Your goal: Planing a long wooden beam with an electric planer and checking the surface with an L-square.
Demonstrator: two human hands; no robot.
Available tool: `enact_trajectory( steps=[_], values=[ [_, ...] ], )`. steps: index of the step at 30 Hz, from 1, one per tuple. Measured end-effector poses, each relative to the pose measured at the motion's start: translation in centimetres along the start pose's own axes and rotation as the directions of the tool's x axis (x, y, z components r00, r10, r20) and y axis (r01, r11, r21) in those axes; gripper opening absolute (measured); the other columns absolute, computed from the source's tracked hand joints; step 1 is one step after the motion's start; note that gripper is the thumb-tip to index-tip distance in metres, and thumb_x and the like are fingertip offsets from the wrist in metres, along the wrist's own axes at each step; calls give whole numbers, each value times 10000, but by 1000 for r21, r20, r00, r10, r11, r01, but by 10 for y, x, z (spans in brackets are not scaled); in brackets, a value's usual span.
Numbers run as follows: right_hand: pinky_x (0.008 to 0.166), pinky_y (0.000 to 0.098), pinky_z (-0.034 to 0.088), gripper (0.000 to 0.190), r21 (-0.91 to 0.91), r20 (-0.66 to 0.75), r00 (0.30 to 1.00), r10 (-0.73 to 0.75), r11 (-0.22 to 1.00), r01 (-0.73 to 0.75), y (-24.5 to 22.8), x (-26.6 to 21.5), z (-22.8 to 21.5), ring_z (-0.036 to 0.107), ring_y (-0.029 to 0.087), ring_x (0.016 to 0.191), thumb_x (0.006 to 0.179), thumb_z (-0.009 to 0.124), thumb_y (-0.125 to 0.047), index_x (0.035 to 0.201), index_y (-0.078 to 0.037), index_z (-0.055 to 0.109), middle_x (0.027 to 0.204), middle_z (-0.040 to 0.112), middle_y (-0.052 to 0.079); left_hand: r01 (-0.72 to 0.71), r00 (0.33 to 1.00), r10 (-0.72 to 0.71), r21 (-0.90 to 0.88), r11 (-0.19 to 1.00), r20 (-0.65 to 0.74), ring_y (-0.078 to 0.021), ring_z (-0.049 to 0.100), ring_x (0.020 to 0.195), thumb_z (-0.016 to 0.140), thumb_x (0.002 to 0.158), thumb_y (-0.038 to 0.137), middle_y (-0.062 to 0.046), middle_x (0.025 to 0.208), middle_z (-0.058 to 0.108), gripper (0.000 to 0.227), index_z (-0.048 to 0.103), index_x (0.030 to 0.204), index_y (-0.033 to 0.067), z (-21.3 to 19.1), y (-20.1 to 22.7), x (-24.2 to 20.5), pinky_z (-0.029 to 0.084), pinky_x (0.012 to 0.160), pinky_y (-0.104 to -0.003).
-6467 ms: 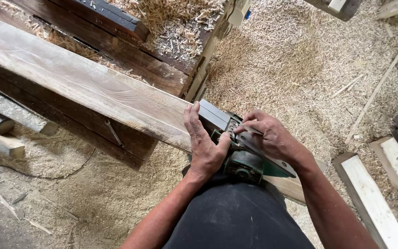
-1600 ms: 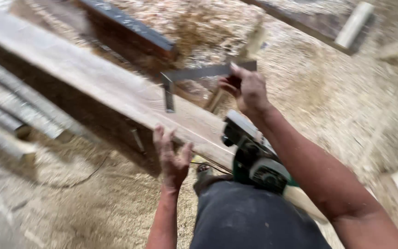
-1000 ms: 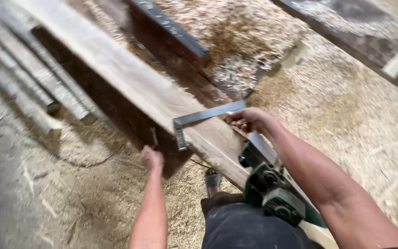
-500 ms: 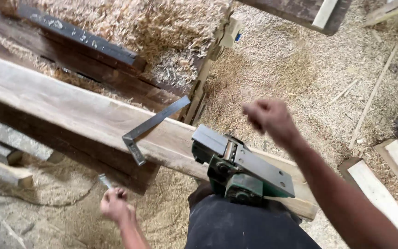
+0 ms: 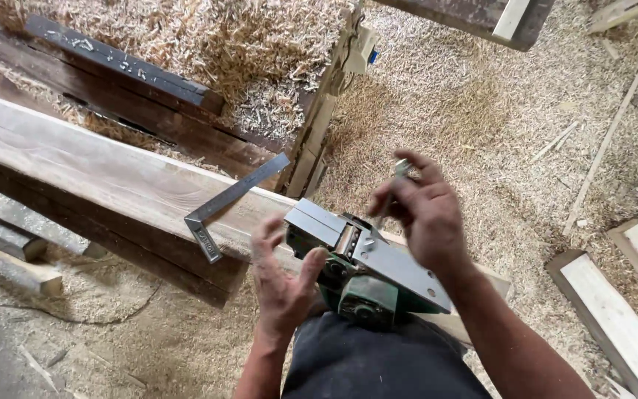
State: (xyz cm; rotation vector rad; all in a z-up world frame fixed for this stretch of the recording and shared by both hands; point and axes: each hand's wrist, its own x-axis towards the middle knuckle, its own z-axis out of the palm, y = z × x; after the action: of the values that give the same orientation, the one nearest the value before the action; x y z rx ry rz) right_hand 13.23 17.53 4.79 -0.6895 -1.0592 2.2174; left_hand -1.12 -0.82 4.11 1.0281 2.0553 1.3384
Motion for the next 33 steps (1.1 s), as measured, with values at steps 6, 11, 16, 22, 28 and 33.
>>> enact_trajectory(
  steps=[6,11,16,22,28,33],
  values=[
    [549,276,539,264,66,-228,974,-12,997,28,45,19,-73,587,119,616,1056,479,-100,1308,-61,549,795,621,61,266,962,-271,260,928,-16,-447,187,1503,853,845,395,-350,1631,103,1239,-12,1584,-96,31,-8,-14,235,1166,-510],
    [314,239,337,163,-158,-310,951,-18,987,-32,60,46,-61,428,62,440,1097,461,-215,993,-96,502,666,539,-8,384,921,-388,-75,920,-39,-361,504,1325,691,774,243,-292,1456,424,1053,90,1575,-83,48,20,4,449,1126,-415],
    [329,239,353,242,-138,-362,930,61,983,-119,95,78,-57,413,66,428,1082,421,-301,954,-128,531,604,482,-25,313,950,-312,26,950,-21,-362,466,1359,691,794,188,-294,1480,389,1032,78,1567,-115,54,24,17,419,1147,-409],
    [348,227,343,388,-34,-387,904,184,976,-214,121,95,-47,393,59,439,1101,400,-397,848,-122,504,609,486,-37,427,904,-426,53,903,-26,-342,548,1294,680,782,176,-272,1438,473,1017,97,1572,-89,54,18,16,453,1100,-405],
    [399,253,320,457,-185,-470,871,143,949,-256,156,111,-47,372,72,508,1117,396,-431,784,-132,483,645,427,-40,434,901,-432,41,900,-48,-322,567,1264,698,781,166,-259,1436,479,1027,93,1581,-56,55,19,21,478,1076,-388],
    [483,270,354,429,-294,-492,845,211,873,-389,136,106,-31,394,92,572,1088,417,-426,787,-140,527,665,457,-18,458,887,-460,-53,887,-36,-318,595,1234,695,749,173,-256,1408,504,1045,99,1580,-42,55,25,22,507,1058,-384]
  ],
)
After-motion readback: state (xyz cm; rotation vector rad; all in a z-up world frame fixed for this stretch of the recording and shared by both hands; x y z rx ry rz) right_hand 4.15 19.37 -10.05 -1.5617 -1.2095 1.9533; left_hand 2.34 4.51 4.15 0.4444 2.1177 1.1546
